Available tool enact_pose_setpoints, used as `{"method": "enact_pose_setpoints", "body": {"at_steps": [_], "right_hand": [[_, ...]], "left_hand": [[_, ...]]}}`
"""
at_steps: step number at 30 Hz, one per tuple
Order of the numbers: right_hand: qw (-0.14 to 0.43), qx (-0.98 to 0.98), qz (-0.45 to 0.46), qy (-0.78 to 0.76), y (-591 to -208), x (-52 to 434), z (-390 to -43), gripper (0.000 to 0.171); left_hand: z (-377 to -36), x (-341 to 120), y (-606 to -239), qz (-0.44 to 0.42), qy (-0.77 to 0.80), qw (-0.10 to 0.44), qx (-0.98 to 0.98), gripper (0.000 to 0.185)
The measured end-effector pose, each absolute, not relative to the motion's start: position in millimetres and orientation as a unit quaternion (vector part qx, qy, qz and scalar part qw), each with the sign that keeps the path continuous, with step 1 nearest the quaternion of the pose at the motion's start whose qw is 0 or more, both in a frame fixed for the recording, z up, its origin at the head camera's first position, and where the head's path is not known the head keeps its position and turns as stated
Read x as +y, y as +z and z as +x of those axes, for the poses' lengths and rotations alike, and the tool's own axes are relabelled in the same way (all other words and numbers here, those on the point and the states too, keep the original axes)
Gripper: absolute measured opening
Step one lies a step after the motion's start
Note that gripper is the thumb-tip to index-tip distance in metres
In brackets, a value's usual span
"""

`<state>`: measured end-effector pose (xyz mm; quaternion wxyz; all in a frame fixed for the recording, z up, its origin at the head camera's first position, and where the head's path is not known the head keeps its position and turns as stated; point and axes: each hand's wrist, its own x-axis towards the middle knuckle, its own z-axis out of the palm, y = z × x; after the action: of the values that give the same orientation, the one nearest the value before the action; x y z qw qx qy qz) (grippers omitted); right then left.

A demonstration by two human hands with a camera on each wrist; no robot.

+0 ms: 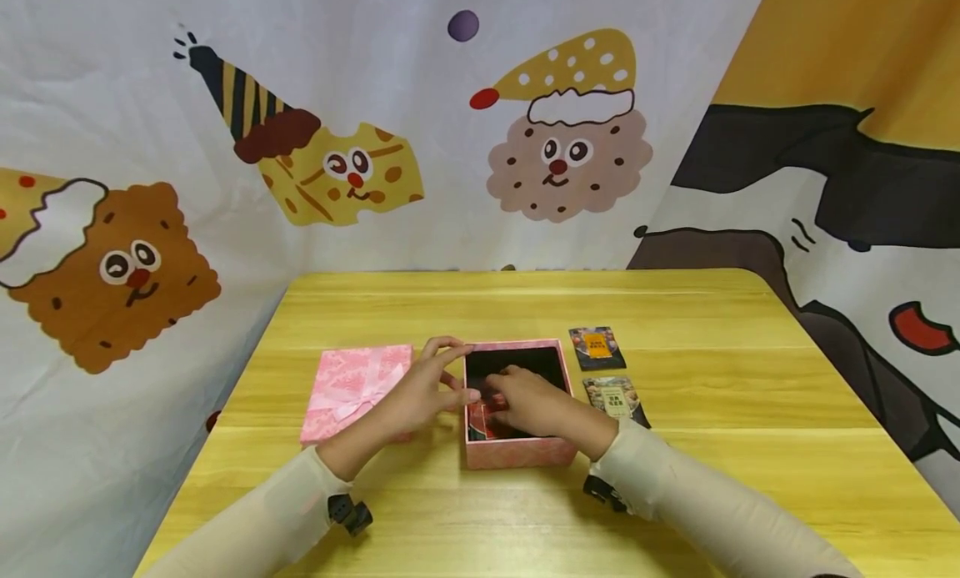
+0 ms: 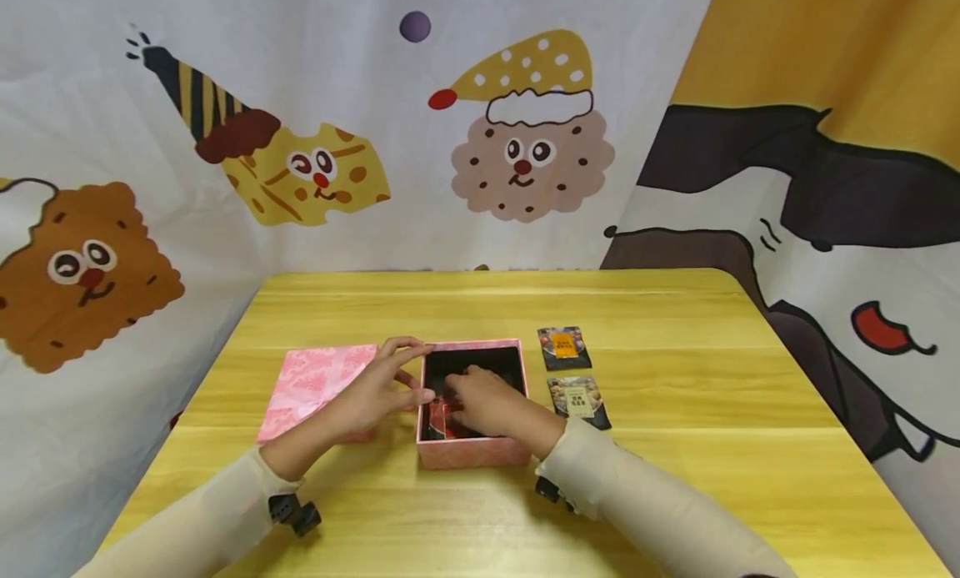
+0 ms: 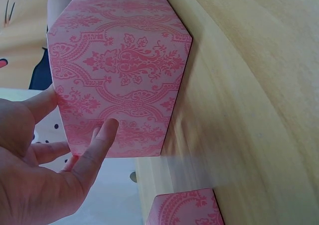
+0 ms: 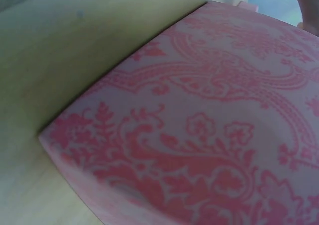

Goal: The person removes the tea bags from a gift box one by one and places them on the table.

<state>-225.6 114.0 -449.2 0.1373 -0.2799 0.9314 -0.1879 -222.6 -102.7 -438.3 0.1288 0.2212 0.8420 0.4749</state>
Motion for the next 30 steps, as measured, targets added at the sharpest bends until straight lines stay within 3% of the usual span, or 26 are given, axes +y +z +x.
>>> {"method": "enact_pose_setpoints", "body": {"at_steps": [13, 19, 23, 30], "right_hand": [[0.087, 0.929, -0.3, -0.197, -451.4, 114.9, -226.1, 0.035], [0.099, 0.899, -0.35, -0.243, -451.7, 117.5, -227.5, 0.019], [0.139, 0.882, -0.365, -0.262, -450.1, 118.7, -227.7, 0.015], [0.21, 0.875, -0.37, -0.229, -447.2, 119.1, -226.3, 0.044]], "left_hand": [[-223.2, -102.4, -440.8, 0.219, 0.48, 0.12, 0.841, 0.071], [-222.8, -103.1, -439.3, 0.221, 0.477, 0.124, 0.842, 0.072], [-222.8, -103.3, -439.0, 0.222, 0.479, 0.123, 0.84, 0.072], [-223.2, -103.0, -440.2, 0.233, 0.48, 0.117, 0.838, 0.069]]}}
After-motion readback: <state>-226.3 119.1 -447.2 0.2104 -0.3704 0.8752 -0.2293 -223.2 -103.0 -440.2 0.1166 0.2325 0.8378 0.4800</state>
